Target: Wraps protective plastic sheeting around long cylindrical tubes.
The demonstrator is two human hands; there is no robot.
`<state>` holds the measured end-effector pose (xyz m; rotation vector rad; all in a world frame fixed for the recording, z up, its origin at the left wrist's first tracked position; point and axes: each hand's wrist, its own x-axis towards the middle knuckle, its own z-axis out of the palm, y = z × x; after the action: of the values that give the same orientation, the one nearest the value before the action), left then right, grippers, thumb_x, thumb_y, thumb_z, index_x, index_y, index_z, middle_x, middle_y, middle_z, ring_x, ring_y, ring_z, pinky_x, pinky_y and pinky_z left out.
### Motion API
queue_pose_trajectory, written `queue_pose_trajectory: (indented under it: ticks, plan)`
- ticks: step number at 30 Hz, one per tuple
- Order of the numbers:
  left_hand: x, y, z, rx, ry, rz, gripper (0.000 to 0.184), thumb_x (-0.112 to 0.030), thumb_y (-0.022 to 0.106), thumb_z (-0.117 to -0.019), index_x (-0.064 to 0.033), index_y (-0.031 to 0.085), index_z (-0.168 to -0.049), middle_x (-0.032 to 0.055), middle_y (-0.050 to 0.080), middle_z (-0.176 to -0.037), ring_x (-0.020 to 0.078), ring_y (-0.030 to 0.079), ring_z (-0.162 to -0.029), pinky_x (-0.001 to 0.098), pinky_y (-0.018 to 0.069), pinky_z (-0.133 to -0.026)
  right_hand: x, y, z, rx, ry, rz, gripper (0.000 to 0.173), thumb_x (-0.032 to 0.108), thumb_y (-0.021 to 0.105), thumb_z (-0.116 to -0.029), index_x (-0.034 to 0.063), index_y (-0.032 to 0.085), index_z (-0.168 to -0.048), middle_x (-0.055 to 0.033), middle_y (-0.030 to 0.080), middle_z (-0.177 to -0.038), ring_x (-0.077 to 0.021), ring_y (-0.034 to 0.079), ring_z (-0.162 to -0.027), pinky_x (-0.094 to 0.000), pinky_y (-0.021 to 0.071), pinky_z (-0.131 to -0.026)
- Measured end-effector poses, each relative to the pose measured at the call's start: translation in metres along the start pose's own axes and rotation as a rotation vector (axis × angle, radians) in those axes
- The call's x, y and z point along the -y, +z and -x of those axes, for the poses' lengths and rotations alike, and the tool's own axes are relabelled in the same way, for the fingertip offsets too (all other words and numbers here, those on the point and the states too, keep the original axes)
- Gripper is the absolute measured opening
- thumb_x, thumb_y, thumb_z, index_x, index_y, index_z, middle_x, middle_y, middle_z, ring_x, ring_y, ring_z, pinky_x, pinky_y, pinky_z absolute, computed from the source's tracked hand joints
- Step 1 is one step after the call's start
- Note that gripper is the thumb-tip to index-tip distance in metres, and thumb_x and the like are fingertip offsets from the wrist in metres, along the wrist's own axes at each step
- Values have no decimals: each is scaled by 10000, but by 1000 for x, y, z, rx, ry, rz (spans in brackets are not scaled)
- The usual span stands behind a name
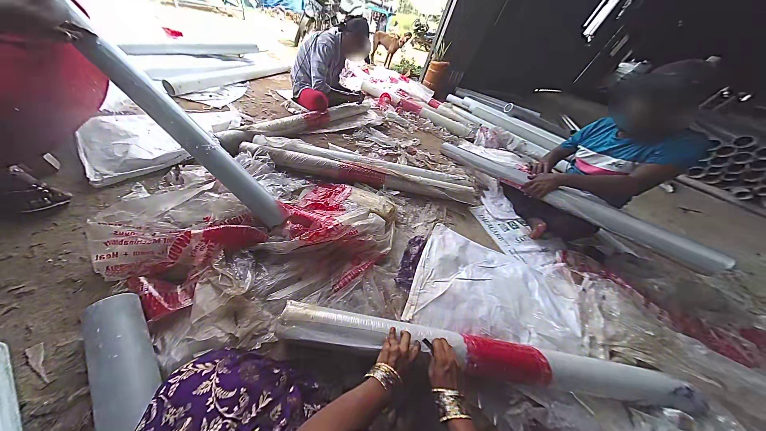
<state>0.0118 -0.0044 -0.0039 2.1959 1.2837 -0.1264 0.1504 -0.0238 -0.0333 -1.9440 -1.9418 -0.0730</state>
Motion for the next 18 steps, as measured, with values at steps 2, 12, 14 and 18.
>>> queue_pose_trajectory:
  ticks: [2, 12, 14, 18]
  plan:
    - [2, -2, -1, 24, 1, 18, 568, 71, 391, -1054, -131, 404, -1585, 302, 344, -1615, 581, 305, -1479, 648, 394, -1132, 0, -1, -3, 22, -15, 15, 221, -121, 698, -793, -129, 704, -1014, -304, 709, -1068, -503, 692, -996, -610, 548, -815]
    - [7, -24, -4, 143, -27, 189, 424, -111, 469, -1086, -226, 574, -1481, 234, 358, -1628, 546, 336, -1471, 716, 426, -1047, -9, 7, -12, 0, -169, 84, 184, -182, 654, -770, -90, 728, -911, -250, 739, -900, -439, 735, -853, -565, 571, -836]
    - [-4, -24, -2, 143, -18, 129, 415, -69, 492, -1064, -130, 575, -1466, 269, 372, -1609, 565, 327, -1466, 737, 356, -1094, -11, 10, -9, -21, -173, 86, 169, -173, 657, -769, -87, 729, -896, -247, 738, -885, -441, 733, -842, -569, 572, -798]
    - [-22, -6, 4, -59, 48, 48, 381, 79, 473, -1013, 72, 586, -1376, 281, 513, -1487, 457, 433, -1437, 645, 297, -1180, -1, -3, -8, 0, -100, 72, 106, -82, 645, -837, -118, 720, -903, -274, 739, -917, -453, 736, -882, -564, 568, -829]
